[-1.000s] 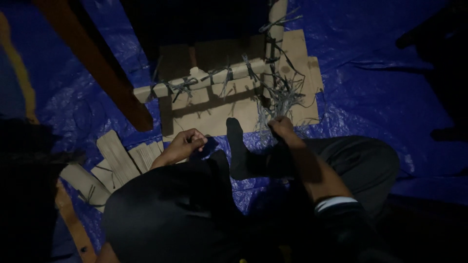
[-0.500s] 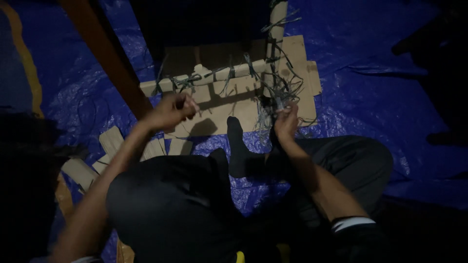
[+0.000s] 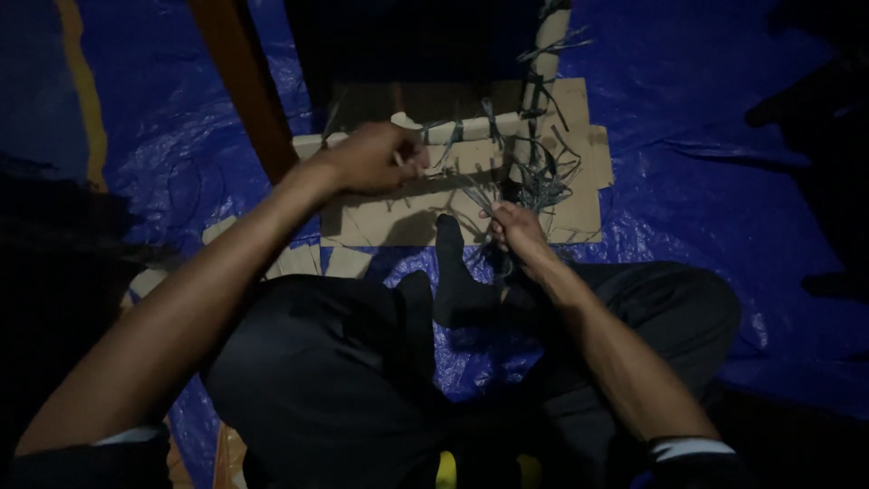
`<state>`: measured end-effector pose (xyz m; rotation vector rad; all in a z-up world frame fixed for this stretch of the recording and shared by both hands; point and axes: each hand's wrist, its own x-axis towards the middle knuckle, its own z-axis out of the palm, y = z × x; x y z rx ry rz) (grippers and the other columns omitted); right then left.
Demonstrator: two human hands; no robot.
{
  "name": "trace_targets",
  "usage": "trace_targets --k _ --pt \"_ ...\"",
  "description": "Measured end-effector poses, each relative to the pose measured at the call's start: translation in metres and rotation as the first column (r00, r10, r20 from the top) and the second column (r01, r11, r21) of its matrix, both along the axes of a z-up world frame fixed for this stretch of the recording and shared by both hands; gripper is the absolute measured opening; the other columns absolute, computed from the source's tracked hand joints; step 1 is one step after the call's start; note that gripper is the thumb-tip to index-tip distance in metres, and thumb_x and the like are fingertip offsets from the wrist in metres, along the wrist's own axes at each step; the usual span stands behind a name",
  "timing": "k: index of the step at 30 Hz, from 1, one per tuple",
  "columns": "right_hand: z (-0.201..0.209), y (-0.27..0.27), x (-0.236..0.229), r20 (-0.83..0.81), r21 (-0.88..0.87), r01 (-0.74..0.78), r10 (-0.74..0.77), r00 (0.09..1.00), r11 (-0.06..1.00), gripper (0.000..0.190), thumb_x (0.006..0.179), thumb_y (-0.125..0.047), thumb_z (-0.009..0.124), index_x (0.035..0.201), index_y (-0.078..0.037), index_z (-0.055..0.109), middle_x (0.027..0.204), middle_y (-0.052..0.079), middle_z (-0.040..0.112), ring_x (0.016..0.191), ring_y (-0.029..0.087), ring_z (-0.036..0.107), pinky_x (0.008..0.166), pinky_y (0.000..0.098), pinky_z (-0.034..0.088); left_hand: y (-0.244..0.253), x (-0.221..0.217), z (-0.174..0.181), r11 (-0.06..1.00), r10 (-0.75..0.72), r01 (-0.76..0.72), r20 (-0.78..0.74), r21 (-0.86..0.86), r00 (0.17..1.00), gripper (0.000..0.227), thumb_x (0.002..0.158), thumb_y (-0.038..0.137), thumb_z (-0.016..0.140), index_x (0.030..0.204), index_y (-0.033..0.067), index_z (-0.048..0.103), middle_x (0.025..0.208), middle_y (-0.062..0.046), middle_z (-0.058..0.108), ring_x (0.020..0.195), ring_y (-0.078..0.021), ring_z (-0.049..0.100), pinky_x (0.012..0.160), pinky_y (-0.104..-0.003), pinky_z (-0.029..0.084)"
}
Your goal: The person sits on a tarp-covered floor and ties black string around the joints of a light-colored stick frame, knotting the cord by hand. They position a vertical stick against the frame and lash it in place with more string, tightening each knot.
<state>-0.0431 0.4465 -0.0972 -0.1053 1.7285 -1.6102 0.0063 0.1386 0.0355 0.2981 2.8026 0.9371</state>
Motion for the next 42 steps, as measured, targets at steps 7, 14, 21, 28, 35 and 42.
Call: trace_targets --k 7,14,21,28,35,42 --pt "0.061 -0.011 0.013 0.062 -0.162 -0.076 0.087 0.994 0.984 0.031 0.110 -0.031 0.047 0.103 -0.005 0.062 0.068 -0.005 0.043 0.057 0.007 0.036 0.051 0.0254 0.032 0.033 0.009 0.015 0.983 0.021 0.019 0.215 -0.182 0.976 0.034 0.095 0.034 0.070 0.116 0.0077 0.074 0.101 -0.014 0.079 0.091 -0.0261 0.075 0.084 -0.043 0.057" --pt "0.107 -0.032 0.025 0.172 -0.376 0.004 0.065 0.983 0.927 0.025 0.112 -0.027 0.048 0.109 -0.004 0.057 0.073 -0.004 0.042 0.062 0.007 0.038 0.056 0.0246 0.033 0.059 0.020 0.046 0.997 0.054 -0.074 0.523 0.017 0.851 0.068 0.092 0.053 0.068 0.138 0.0036 0.056 0.117 -0.015 0.075 0.091 -0.0213 0.075 0.083 -0.039 0.061" --pt "0.122 -0.036 0.019 0.161 -0.530 0.014 0.085 0.983 0.848 0.027 0.111 -0.028 0.049 0.110 -0.004 0.061 0.073 -0.004 0.044 0.063 0.007 0.039 0.056 0.0238 0.034 0.058 0.021 0.047 0.977 -0.033 -0.066 0.448 0.204 0.893 0.086 0.083 0.047 0.076 0.150 0.0073 0.040 0.133 -0.015 0.060 0.100 -0.0252 0.074 0.086 -0.039 0.060" --pt "0.124 -0.039 0.021 0.155 -0.554 0.048 0.047 0.987 0.831 0.027 0.112 -0.029 0.051 0.112 -0.003 0.060 0.076 -0.002 0.048 0.062 0.007 0.041 0.057 0.0243 0.036 0.059 0.015 0.040 0.888 -0.051 -0.128 0.370 0.442 0.928 0.065 0.087 0.044 0.076 0.133 0.0009 0.062 0.120 -0.016 0.073 0.106 -0.0237 0.076 0.090 -0.038 0.060" --pt "0.132 -0.035 0.022 0.122 -0.587 0.078 -0.007 0.993 0.806 0.034 0.111 -0.033 0.047 0.118 -0.003 0.059 0.079 -0.001 0.049 0.062 0.007 0.042 0.055 0.0238 0.036 0.040 0.004 0.017 0.856 0.082 -0.099 0.057 0.507 0.995 0.027 0.095 0.014 0.075 0.115 -0.0027 0.072 0.101 -0.012 0.078 0.096 -0.0188 0.077 0.085 -0.033 0.064" --pt "0.025 -0.003 -0.013 -0.473 -0.176 0.088 -0.162 0.866 0.981 0.034 0.110 -0.034 0.051 0.109 -0.004 0.066 0.077 -0.001 0.046 0.063 0.009 0.040 0.055 0.0295 0.035 0.023 0.006 0.025 0.803 0.307 -0.197 -0.108 0.562 0.945 0.019 0.101 0.008 0.066 0.118 -0.0006 0.070 0.101 -0.011 0.077 0.095 -0.0176 0.077 0.086 -0.032 0.064"
